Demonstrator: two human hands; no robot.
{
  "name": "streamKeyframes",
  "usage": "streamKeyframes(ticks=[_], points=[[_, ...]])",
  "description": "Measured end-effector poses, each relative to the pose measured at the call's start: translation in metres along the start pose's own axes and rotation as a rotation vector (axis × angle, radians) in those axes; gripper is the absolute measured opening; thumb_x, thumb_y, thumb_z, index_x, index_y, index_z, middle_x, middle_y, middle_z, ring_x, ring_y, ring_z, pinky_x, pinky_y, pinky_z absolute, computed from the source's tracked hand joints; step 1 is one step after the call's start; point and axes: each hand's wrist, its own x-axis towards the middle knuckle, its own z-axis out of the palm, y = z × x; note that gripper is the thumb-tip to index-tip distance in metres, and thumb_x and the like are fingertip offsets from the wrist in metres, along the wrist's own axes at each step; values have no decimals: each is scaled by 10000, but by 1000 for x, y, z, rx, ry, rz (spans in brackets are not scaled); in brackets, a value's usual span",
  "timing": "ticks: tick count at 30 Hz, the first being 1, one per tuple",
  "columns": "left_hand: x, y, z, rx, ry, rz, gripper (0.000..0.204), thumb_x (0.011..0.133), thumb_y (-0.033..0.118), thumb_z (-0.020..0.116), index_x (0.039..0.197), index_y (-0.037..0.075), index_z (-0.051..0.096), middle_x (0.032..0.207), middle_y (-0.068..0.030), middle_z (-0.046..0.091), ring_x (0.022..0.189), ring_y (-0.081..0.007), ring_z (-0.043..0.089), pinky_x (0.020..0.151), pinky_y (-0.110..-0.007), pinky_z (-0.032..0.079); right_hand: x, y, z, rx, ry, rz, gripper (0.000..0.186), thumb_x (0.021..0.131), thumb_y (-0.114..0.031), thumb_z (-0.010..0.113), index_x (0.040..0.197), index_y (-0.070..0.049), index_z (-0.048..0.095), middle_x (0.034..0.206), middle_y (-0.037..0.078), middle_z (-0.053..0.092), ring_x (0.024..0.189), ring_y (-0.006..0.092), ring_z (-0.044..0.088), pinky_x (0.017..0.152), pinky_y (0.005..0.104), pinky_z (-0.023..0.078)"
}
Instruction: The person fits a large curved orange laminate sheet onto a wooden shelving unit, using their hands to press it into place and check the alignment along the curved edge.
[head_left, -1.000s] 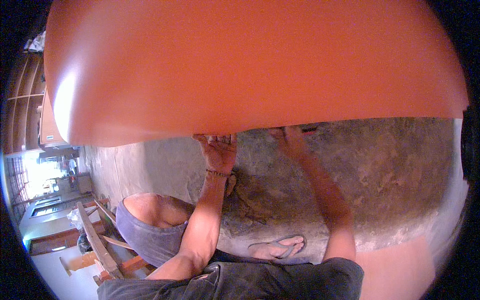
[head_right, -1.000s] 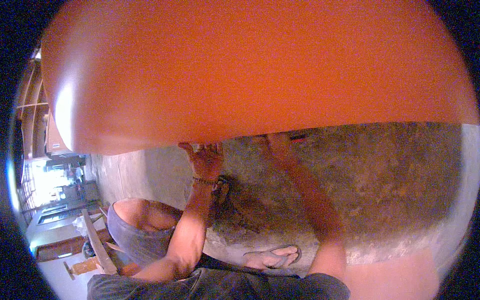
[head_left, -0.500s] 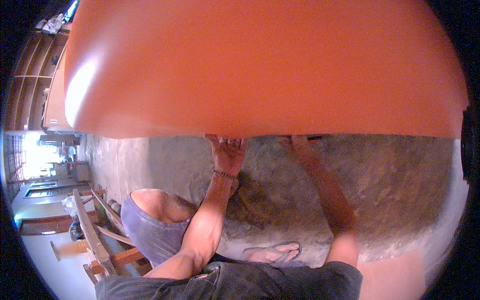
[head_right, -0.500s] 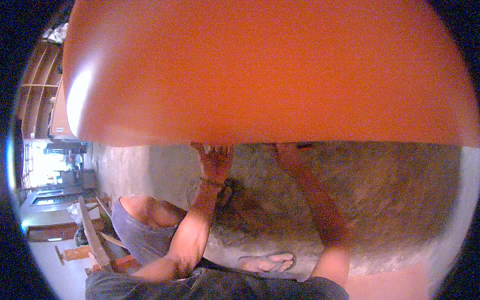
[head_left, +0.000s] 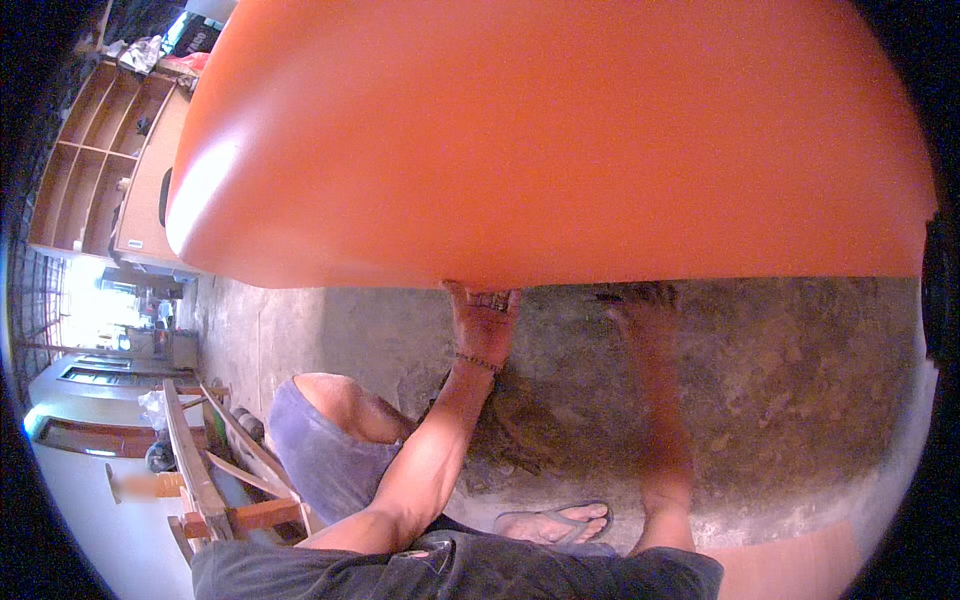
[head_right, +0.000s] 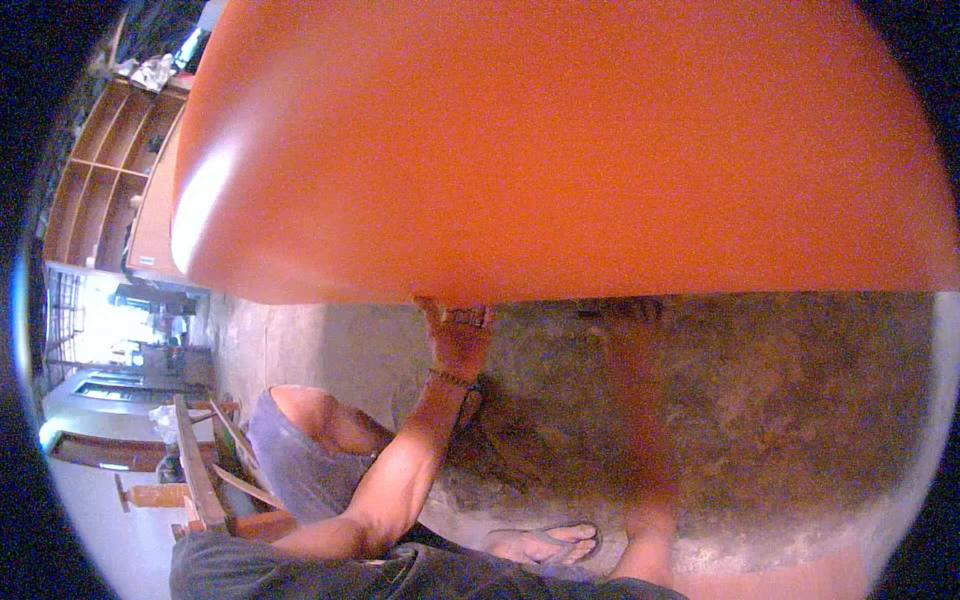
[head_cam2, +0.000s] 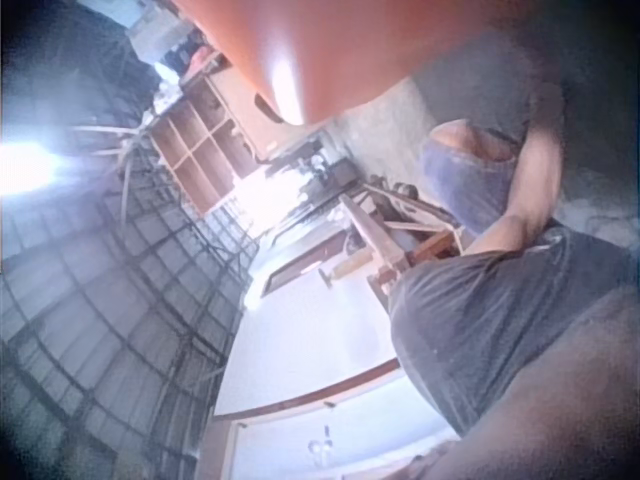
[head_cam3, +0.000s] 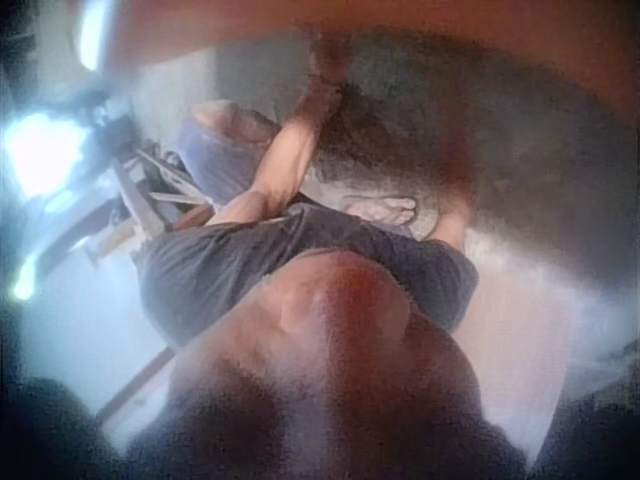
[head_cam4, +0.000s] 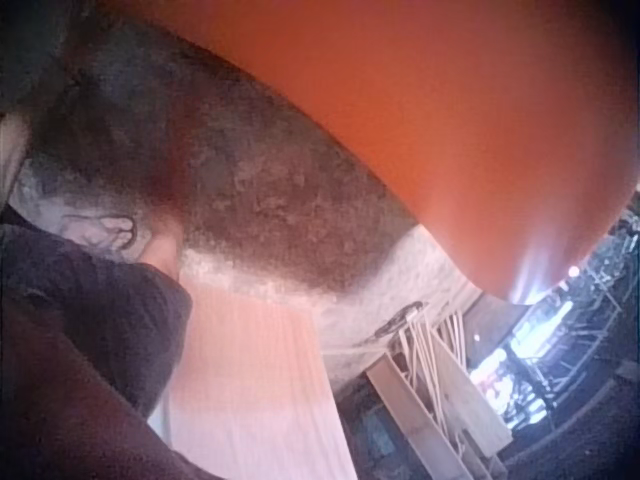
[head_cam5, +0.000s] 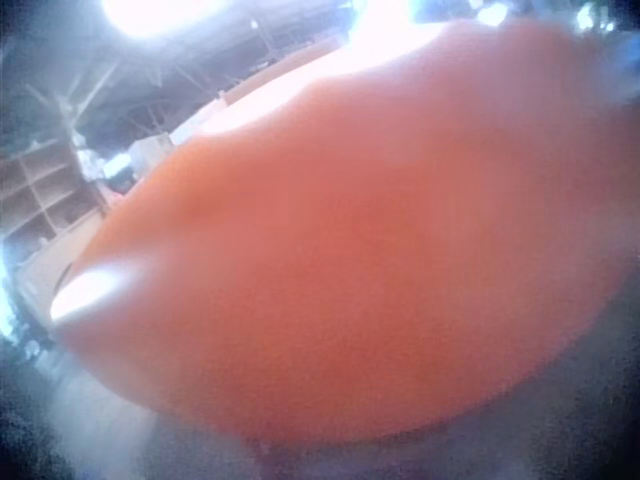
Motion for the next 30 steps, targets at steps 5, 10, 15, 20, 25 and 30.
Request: streamKeyframes(ticks=[5, 10, 15, 20, 25, 30], points=[[1, 0, -8, 62, -43, 109, 665, 950, 673, 595, 1409, 193, 554, 1432, 8, 572, 1278, -232, 563, 1068, -458, 490, -9, 8, -51, 93, -119, 194, 416, 943, -165, 727, 1320, -55, 591, 1255, 137, 679, 1178, 339, 632, 1004, 436, 485], [5, -30, 4, 23, -154, 43, 641, 973, 644, 577, 1440, 208, 519, 1448, 7, 561, 1290, -229, 561, 1100, -460, 486, -48, 59, -1, 627, 149, 327, 464, 930, -181, 751, 1358, -99, 592, 1158, 68, 697, 1026, 271, 658, 937, 388, 532], [-7, -18, -4, 118, -154, 72, 597, 993, 641, 543, 1412, 217, 545, 1395, 11, 595, 1258, -218, 571, 1071, -462, 510, -35, -24, 54, 1777, 515, 290, 141, 973, -187, 740, 1076, -173, 645, 1032, -8, 698, 944, 179, 658, 838, 345, 546], [-11, -27, 11, 83, -173, 37, 635, 962, 661, 580, 1404, 205, 561, 1387, 8, 609, 1267, -244, 561, 1076, -484, 490, -3, -53, 48, 2744, 478, 266, 188, 1017, -360, 670, 1077, -184, 643, 978, 0, 701, 926, 185, 669, 860, 351, 564], [-13, -23, 14, 105, -132, 41, 638, 982, 658, 548, 1439, 213, 517, 1409, 13, 577, 1224, -227, 576, 999, -454, 541, 8, -88, 29, 1799, 753, 625, 214, 1032, -395, 646, 1006, -183, 627, 782, -20, 569, 710, 153, 539, 676, 326, 507], [-8, -25, 8, 148, -167, 0, 629, 978, 665, 547, 1395, 194, 540, 1351, 3, 609, 1177, -238, 613, 984, -457, 542, 3, 4, 27, 1792, 524, -44, 182, 1067, -335, 578, 964, -185, 579, 679, -51, 460, 593, 130, 447, 612, 321, 465]])
